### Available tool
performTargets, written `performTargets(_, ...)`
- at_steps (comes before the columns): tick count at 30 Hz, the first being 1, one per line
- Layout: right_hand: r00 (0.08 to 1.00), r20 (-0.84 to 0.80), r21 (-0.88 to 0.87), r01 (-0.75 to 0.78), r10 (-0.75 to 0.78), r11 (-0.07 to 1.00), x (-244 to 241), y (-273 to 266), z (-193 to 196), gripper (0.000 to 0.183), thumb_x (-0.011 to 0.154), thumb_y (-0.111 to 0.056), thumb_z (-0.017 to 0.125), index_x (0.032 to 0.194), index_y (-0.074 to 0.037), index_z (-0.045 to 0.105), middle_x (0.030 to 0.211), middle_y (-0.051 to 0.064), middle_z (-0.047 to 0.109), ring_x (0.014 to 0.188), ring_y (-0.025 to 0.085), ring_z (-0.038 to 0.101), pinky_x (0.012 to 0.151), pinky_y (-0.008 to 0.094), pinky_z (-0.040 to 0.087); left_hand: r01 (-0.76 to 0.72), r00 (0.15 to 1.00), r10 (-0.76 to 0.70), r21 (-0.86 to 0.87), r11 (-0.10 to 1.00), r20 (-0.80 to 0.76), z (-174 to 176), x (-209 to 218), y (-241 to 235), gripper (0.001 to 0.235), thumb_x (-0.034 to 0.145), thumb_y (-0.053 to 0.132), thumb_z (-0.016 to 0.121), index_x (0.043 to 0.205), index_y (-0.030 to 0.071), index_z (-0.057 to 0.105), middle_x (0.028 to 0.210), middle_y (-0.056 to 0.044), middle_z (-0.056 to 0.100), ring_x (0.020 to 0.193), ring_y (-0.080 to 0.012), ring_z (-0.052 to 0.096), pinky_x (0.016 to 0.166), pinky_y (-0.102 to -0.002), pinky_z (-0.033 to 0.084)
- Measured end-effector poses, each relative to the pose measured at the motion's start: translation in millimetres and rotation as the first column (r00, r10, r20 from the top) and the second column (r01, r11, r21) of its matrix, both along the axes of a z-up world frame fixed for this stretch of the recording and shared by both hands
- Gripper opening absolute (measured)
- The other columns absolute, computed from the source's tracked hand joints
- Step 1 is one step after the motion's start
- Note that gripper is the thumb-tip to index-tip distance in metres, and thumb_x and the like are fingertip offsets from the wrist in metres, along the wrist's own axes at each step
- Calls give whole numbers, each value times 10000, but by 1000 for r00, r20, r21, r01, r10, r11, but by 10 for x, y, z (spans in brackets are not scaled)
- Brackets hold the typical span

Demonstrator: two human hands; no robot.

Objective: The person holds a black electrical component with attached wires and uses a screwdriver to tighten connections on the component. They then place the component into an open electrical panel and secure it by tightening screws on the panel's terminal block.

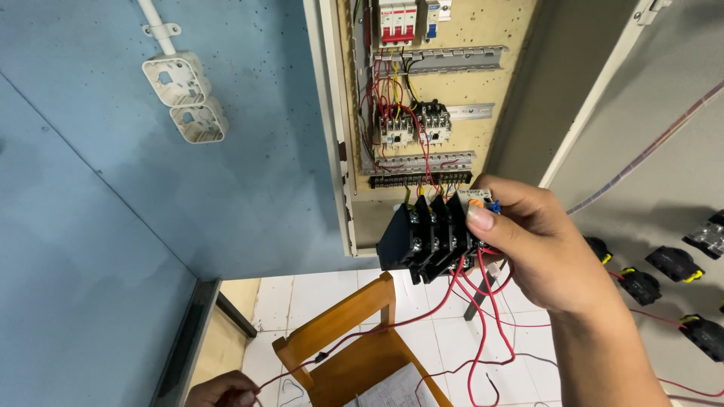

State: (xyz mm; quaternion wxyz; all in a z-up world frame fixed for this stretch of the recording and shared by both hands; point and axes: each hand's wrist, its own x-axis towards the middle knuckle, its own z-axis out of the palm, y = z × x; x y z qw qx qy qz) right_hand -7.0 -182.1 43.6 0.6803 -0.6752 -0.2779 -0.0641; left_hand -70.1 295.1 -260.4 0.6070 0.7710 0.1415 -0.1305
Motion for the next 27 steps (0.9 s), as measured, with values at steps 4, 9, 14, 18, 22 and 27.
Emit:
performTargets(4, 996, 75, -48, 59, -56, 997, 77, -95, -76, 268, 985, -277, 652, 773, -133, 572, 705, -67, 491, 656, 49, 443, 589, 223, 330, -14, 999, 19, 99, 995, -51, 560, -7, -294, 235, 913, 81, 735, 1020, -53, 895, 807, -203, 904, 804, -243, 823, 844, -294, 576)
performTargets(9, 998, 19, 62, 53, -54, 997, 155, -218, -158, 233, 996, -225, 646, 813, -105, 565, 729, -51, 472, 639, 43, 435, 562, 207, 305, -142, 949, 95, 137, 980, 300, 595, 185, -615, 124, 837, 100, 801, 835, -24, 805, 645, -146, 783, 597, -212, 778, 630, -317, 623)
performTargets(14, 994, 79, 21, 80, -81, 997, 259, -305, -233, 299, 1035, -273, 601, 798, -108, 526, 721, -38, 449, 601, 50, 435, 528, 193, 305, -49, 851, -50, 174, 984, 523, 778, 335, -788, 140, 873, 119, 675, 762, 62, 740, 598, -29, 614, 569, -135, 546, 576, -292, 411)
performTargets(18, 973, 103, -35, 210, -206, 977, 321, -317, -314, 371, 1047, -223, 569, 721, -126, 421, 676, -52, 322, 575, 56, 324, 503, 202, 241, -39, 778, -58, 140, 989, 625, 670, 412, -887, 113, 870, 132, 683, 773, 77, 700, 656, -10, 632, 608, -125, 531, 580, -286, 407)
performTargets(22, 960, 73, -81, 275, -269, 958, 419, -406, -499, 346, 1041, -236, 616, 749, -119, 472, 679, -54, 383, 594, 51, 380, 528, 212, 281, -89, 807, -75, 246, 965, 586, 739, 370, -1003, 109, 862, 168, 742, 780, 96, 748, 691, 5, 721, 623, -110, 597, 576, -270, 450)
performTargets(27, 944, 55, -81, 329, -325, 941, 392, -405, -635, 328, 1022, -218, 632, 751, -128, 472, 714, -69, 358, 651, 42, 351, 575, 216, 251, 10, 913, -85, 185, 983, 400, 760, 198, -943, 213, 920, 221, 684, 790, 81, 776, 612, -22, 688, 574, -120, 608, 597, -270, 477)
